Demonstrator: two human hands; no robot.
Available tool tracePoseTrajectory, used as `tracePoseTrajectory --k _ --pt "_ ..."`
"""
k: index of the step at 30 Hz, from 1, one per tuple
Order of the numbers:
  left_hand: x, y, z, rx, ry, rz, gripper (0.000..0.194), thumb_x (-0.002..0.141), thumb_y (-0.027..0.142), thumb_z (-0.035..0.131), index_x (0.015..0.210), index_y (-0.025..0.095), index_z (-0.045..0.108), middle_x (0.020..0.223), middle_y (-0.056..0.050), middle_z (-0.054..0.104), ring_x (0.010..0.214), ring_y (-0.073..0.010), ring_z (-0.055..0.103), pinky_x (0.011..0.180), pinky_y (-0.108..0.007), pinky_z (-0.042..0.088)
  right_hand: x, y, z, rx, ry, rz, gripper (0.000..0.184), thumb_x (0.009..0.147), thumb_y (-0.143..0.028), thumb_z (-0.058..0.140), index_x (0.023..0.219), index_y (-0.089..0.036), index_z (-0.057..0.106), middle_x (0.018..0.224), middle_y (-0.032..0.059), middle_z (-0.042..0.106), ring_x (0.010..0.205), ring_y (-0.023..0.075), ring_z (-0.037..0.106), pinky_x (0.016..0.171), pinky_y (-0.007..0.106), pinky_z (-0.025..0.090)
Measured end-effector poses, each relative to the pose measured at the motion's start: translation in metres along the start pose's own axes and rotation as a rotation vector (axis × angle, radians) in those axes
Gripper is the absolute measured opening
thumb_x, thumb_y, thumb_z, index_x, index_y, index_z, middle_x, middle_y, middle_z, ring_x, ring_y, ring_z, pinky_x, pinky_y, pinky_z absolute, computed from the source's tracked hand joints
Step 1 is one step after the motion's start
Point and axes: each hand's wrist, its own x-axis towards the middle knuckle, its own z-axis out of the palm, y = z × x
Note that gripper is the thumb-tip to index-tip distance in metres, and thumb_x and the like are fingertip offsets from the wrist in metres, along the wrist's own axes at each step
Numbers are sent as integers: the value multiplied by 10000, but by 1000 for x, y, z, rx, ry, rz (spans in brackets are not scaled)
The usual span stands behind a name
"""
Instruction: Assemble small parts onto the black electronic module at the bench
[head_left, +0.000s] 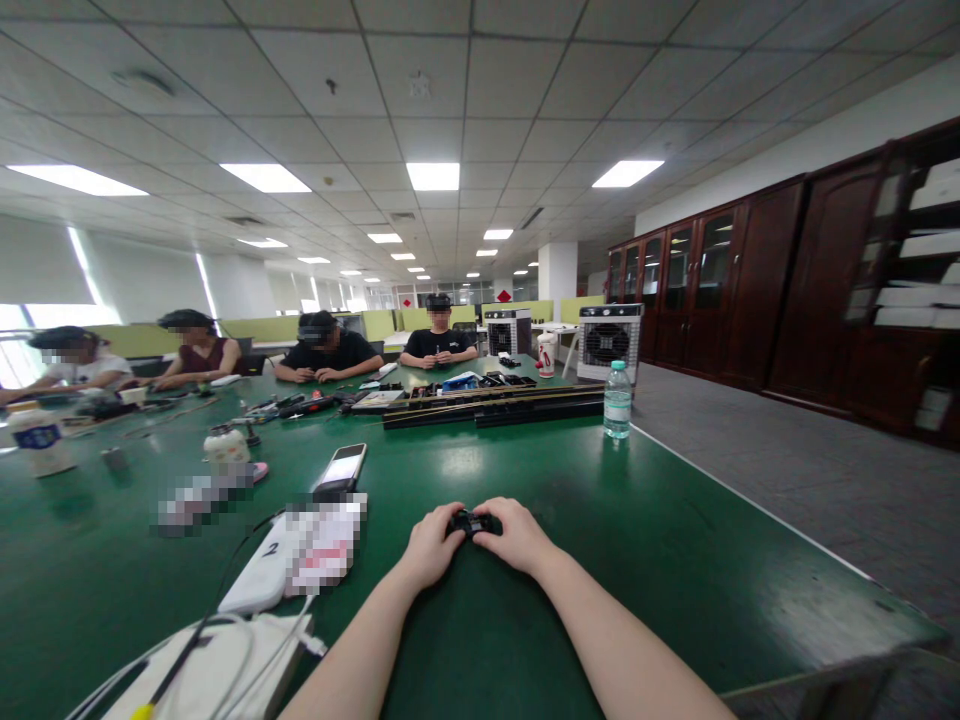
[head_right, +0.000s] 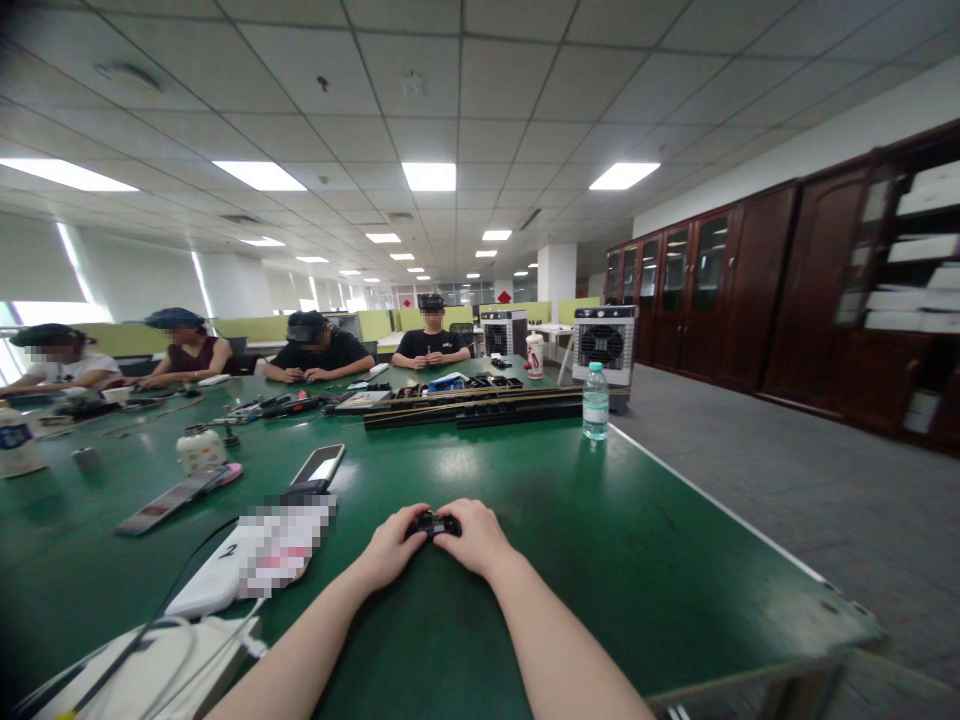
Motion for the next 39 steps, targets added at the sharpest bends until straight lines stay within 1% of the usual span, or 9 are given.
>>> tracePoseTrajectory --k 5,10,14,18,22,28,33,39 --pt "0 1 0 -9 -5 -4 445 770 224 508 1211 162 513 1219 -81 590 1124 -210 529 976 -307 382 0 1 1 -34 -13 1 317 680 -252 658 997 -255 661 1041 24 655 994 208 559 900 341 406" --pt "-1 2 -1 -17 4 -9 476 742 237 547 1215 186 516 1220 -73 595 1123 -221 533 974 -323 385 0 2 2 -55 -18 -6 249 696 -221 644 941 -257 674 1039 21 651 998 203 552 904 343 398" --pt "-1 1 0 -17 6 16 459 737 233 558 1192 178 534 1195 -69 610 1103 -213 543 967 -309 390 0 2 1 -74 -23 -12 221 713 -210 634 927 -251 668 1024 20 652 984 203 547 895 343 398" --pt "0 -1 1 -19 7 13 428 747 224 550 1173 186 541 1175 -58 618 1079 -202 554 959 -304 395 1 -1 -1 -74 -11 -34 192 721 -199 629 903 -248 663 1030 13 652 988 202 540 896 345 392" --pt "2 -5 4 -42 23 6 424 750 223 550 1172 187 535 1173 -62 616 1078 -199 555 957 -302 399 1 -4 -5 -58 18 -28 186 735 -206 614 910 -248 659 1007 13 662 987 201 542 893 343 394" --pt "4 -10 8 -70 36 -1 433 752 196 539 1183 168 520 1189 -79 601 1091 -197 552 972 -305 389 1 -5 -13 -39 73 5 191 744 -196 592 915 -230 670 973 37 675 976 204 563 890 341 410" --pt "3 -10 8 -76 32 -3 451 746 188 535 1195 154 514 1195 -91 596 1095 -200 552 976 -305 386 1 -4 -15 -5 94 28 212 745 -188 580 931 -230 673 973 35 680 973 199 572 897 338 417" --pt "3 -9 6 -83 23 -13 454 746 193 532 1199 177 514 1195 -79 601 1108 -200 546 986 -309 377 2 -1 -17 25 118 59 233 741 -197 579 954 -228 670 984 26 681 984 192 571 913 331 414"
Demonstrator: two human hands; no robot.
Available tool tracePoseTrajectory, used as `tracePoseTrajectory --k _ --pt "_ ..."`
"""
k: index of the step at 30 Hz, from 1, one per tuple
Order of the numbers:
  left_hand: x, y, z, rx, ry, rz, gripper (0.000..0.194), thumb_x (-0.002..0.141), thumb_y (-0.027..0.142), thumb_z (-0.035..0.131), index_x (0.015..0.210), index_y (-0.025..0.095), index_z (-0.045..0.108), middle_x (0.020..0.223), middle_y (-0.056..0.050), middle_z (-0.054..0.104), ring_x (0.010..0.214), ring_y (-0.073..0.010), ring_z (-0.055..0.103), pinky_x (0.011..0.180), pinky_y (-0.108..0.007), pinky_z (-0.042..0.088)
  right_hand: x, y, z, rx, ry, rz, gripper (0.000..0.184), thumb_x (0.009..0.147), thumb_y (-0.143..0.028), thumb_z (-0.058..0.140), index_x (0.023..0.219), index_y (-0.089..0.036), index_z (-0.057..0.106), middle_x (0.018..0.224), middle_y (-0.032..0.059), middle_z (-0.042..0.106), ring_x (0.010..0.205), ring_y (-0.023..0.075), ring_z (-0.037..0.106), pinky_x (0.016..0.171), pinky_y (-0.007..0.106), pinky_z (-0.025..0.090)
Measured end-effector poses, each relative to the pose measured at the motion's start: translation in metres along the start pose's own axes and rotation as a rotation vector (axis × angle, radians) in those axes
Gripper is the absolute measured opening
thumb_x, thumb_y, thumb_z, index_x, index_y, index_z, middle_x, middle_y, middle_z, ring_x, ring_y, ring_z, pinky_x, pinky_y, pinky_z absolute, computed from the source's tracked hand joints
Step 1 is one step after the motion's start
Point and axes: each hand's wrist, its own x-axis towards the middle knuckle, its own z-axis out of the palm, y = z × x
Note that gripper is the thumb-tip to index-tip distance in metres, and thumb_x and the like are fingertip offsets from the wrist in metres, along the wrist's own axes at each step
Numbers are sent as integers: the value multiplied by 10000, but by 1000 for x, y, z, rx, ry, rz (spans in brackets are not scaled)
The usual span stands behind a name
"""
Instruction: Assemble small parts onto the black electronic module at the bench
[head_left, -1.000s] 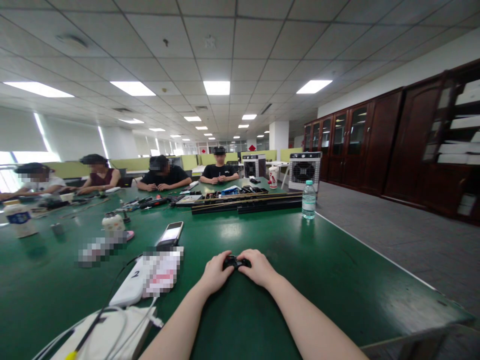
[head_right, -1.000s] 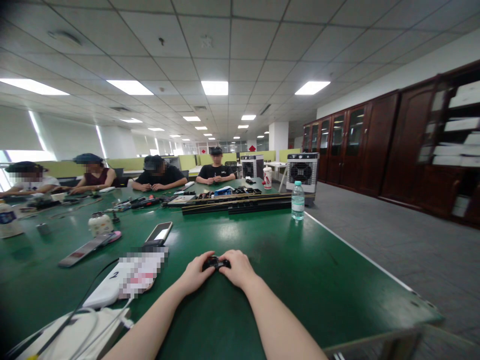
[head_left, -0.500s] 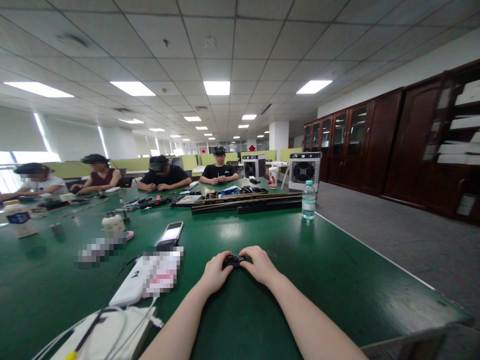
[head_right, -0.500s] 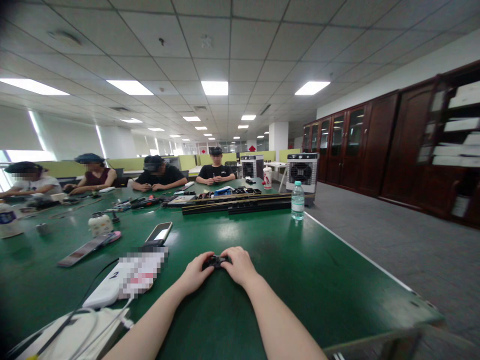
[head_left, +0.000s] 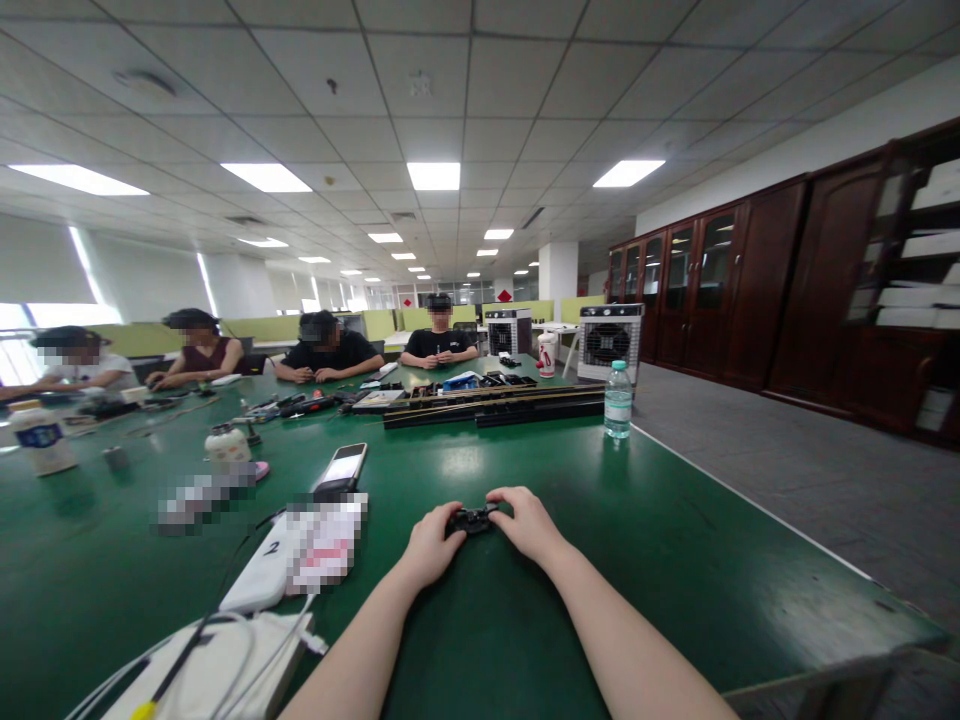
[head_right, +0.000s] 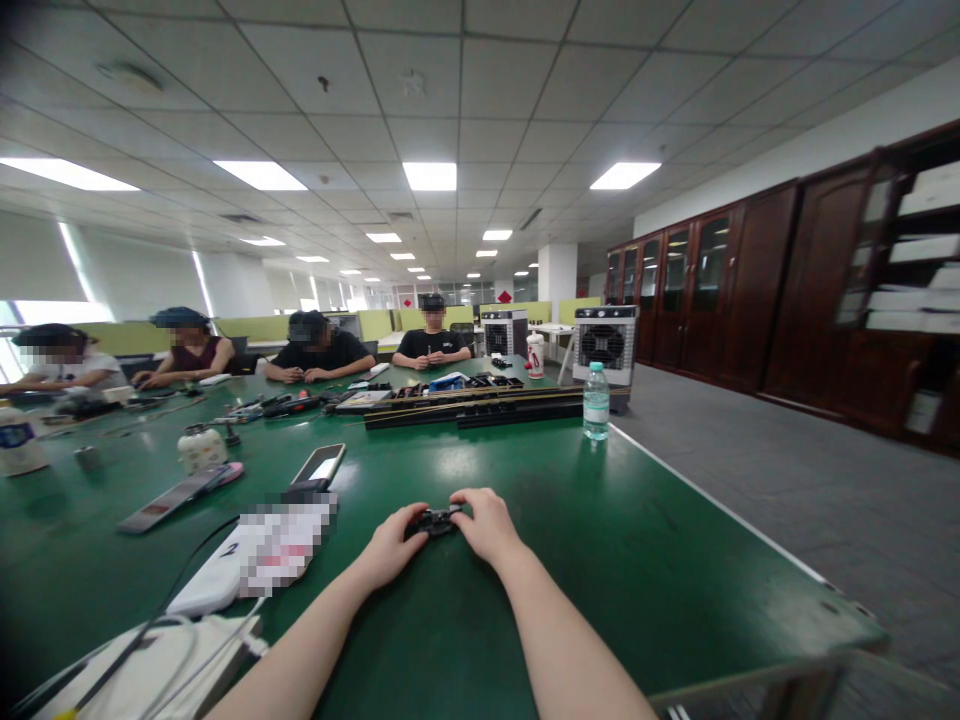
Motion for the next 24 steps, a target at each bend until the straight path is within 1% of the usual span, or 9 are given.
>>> tracePoseTrajectory --k 7,17,24 --pt "0 0 0 3 -15 -9 464 758 193 526 1221 171 498 1214 -73 589 1122 -199 537 995 -301 373 3 7 -1 12 67 28 255 741 -184 570 975 -219 663 1008 34 676 1009 201 573 924 343 419" --pt "-1 0 -1 11 -12 -6 464 753 180 533 1216 164 501 1214 -85 589 1117 -198 542 987 -305 375 6 10 -4 8 145 16 257 756 -162 549 989 -205 648 1046 48 668 1033 200 567 941 358 416" --pt "-1 2 -2 15 -14 -10 460 755 175 533 1214 167 501 1213 -81 590 1119 -197 541 988 -303 376 6 9 -5 6 177 18 267 760 -154 539 1002 -200 643 1061 49 662 1035 204 566 950 370 416"
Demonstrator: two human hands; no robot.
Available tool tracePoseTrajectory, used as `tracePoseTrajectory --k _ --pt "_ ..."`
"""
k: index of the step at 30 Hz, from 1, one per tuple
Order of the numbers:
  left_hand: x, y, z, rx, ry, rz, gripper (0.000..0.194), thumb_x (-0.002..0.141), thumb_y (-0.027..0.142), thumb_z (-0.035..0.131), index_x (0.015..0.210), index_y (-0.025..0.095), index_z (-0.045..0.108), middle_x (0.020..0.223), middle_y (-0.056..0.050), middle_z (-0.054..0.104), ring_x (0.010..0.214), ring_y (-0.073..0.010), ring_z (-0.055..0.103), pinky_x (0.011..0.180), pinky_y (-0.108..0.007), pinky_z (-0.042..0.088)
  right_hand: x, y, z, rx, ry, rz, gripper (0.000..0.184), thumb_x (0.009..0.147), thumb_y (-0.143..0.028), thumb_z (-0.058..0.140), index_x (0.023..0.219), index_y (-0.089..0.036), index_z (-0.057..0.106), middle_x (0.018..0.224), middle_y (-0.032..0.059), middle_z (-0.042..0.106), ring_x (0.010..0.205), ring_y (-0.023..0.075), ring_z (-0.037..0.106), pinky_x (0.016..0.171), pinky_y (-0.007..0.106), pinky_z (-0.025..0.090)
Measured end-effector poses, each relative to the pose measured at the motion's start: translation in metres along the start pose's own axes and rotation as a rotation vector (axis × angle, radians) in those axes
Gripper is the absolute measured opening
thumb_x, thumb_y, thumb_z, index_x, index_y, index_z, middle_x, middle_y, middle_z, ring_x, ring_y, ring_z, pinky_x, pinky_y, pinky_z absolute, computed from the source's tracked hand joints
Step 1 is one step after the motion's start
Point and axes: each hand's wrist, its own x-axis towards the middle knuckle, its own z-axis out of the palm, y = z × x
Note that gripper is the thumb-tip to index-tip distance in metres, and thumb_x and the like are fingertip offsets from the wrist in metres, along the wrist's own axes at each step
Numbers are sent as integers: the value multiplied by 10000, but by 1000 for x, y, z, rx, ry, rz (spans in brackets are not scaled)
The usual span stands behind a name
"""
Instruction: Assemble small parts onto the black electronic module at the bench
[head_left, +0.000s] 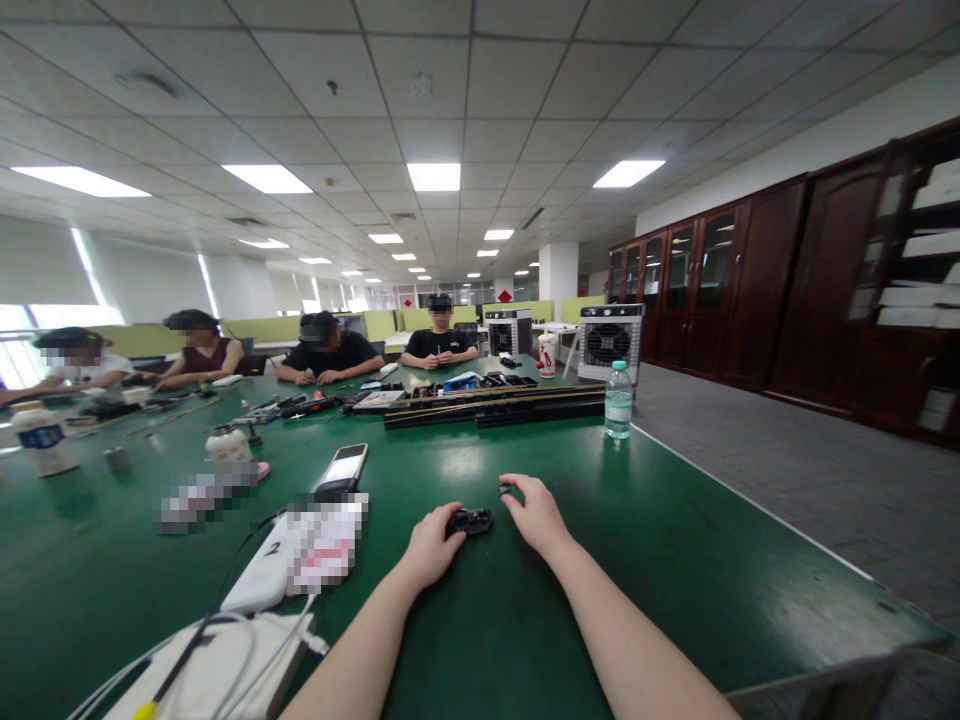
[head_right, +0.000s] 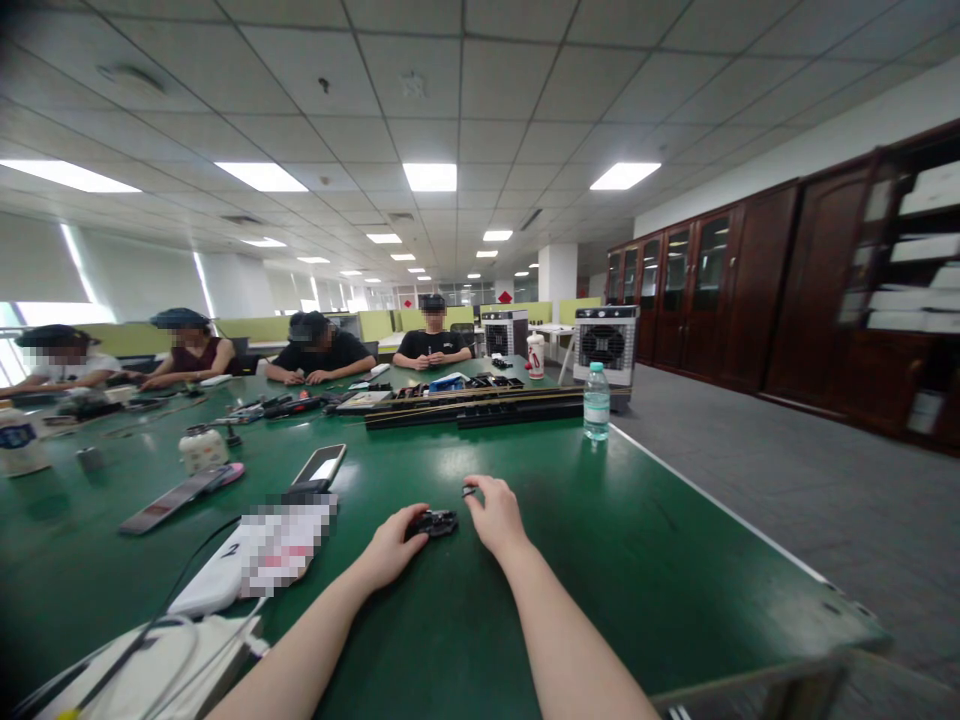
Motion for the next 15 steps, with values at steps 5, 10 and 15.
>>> tracePoseTrajectory --k 5,10,15 --pt "1 -1 0 -1 -9 -3 467 757 167 535 1222 173 493 1213 -75 588 1120 -189 541 986 -291 378 0 0 -1 -3 39 -12 266 777 -171 525 1015 -204 638 1070 54 659 1041 206 566 946 376 420" --pt "2 -3 2 -9 -11 -9 470 754 154 540 1221 186 494 1211 -69 589 1121 -186 540 990 -293 377 1 0 -1 -8 45 -16 261 781 -182 528 1015 -212 640 1064 51 660 1037 208 568 940 380 422" --pt "2 -3 2 -12 -10 1 479 751 145 538 1225 195 491 1200 -63 595 1113 -182 542 988 -293 377 -1 -3 -1 -13 0 12 238 762 -217 568 985 -218 653 1010 38 675 1003 205 576 925 362 425"
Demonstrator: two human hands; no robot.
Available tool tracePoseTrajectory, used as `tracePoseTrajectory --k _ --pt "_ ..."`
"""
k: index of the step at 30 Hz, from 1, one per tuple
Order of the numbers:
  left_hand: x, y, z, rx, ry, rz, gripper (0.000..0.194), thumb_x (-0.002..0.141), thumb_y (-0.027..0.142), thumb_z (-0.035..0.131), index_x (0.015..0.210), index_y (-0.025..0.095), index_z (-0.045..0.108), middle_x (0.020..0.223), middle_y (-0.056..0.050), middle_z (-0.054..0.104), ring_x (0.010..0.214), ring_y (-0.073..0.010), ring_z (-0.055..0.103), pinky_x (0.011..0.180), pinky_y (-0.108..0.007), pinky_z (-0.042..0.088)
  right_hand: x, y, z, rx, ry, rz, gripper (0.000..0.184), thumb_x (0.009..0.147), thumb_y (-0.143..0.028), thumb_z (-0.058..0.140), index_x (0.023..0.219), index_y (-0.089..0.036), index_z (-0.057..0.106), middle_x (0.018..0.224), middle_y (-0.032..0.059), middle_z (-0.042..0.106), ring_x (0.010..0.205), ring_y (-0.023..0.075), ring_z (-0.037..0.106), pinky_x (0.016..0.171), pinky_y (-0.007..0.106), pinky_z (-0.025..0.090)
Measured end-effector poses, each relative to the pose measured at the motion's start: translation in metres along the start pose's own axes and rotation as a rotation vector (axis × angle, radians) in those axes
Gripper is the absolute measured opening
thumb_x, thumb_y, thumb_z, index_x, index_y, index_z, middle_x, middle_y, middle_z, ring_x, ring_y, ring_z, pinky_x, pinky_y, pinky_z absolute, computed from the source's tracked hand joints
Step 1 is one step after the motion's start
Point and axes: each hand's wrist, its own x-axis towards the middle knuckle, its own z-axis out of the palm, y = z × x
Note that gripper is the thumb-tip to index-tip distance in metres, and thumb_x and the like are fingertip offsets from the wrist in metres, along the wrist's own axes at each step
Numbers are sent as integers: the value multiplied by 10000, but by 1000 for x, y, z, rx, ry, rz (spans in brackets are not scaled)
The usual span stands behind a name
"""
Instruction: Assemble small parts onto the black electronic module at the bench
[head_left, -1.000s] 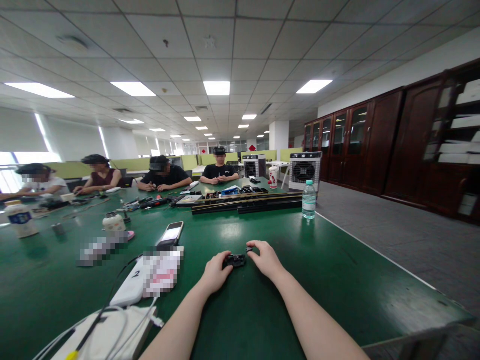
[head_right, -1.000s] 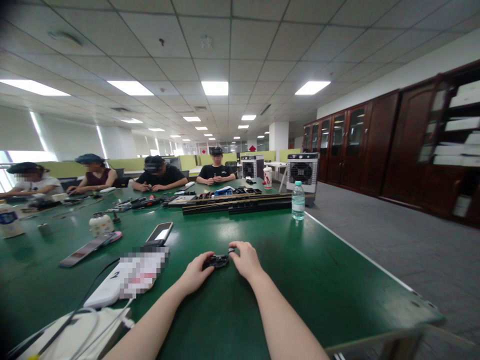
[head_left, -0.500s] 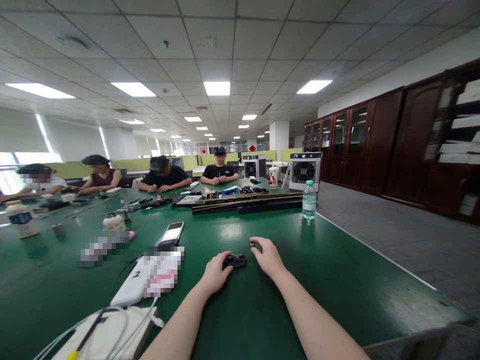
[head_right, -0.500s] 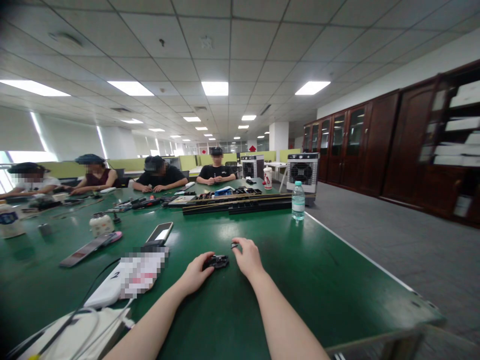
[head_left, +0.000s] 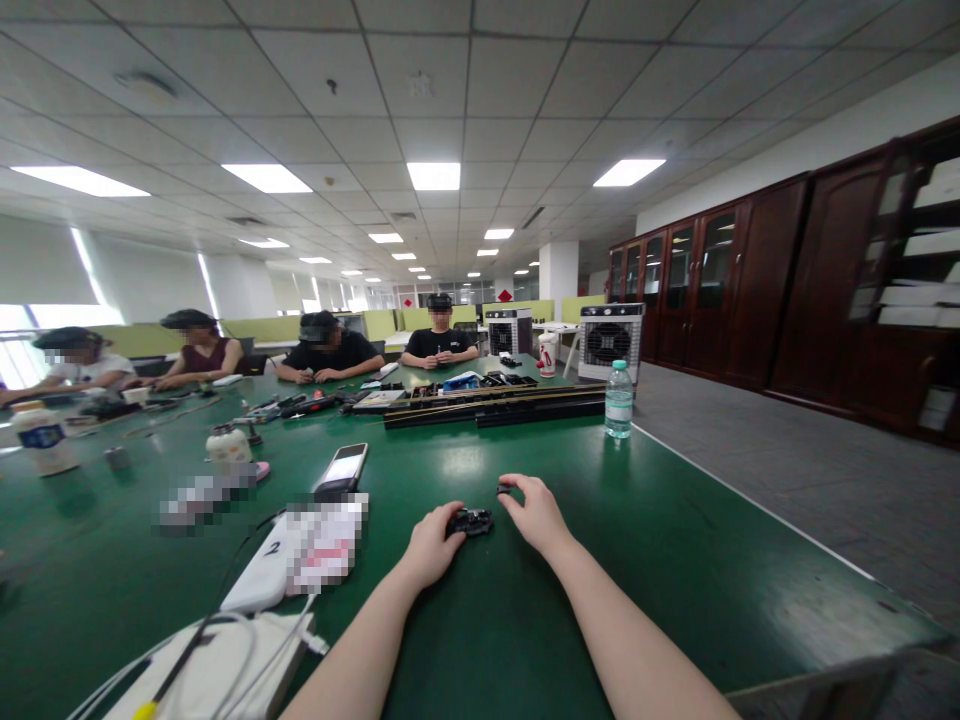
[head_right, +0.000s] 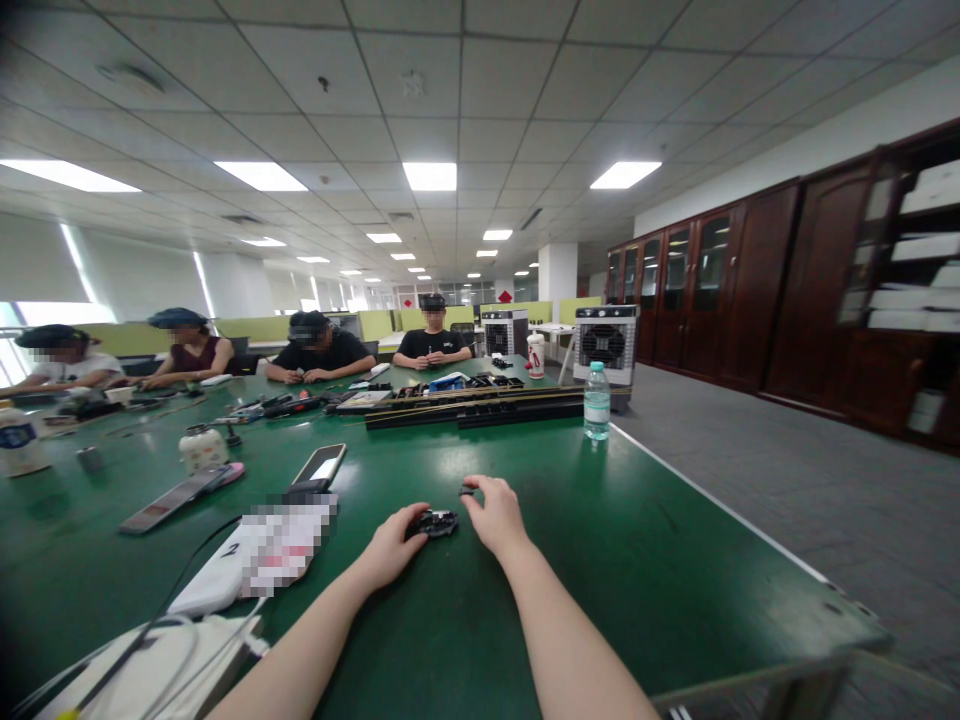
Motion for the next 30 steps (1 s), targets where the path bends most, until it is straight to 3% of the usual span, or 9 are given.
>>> tracePoseTrajectory --k 14,21,30 --pt "-4 10 -6 58 -3 2 453 755 171 536 1205 217 507 1142 -41 631 1073 -192 556 951 -300 398 -10 -8 10 -1 -253 24 232 705 -233 616 927 -255 679 924 18 683 937 202 593 871 337 439" --pt "-4 11 -7 55 0 3 444 750 178 542 1190 231 514 1128 -30 634 1057 -188 559 939 -294 406 -11 -16 12 106 -210 -8 225 716 -226 618 934 -236 671 934 20 681 929 186 593 869 318 443" --pt "-3 7 -4 56 -1 28 449 750 184 538 1199 181 515 1156 -60 624 1057 -200 557 931 -294 403 -13 -20 13 23 -216 -100 187 721 -232 646 905 -248 675 965 4 681 947 196 560 874 332 411"
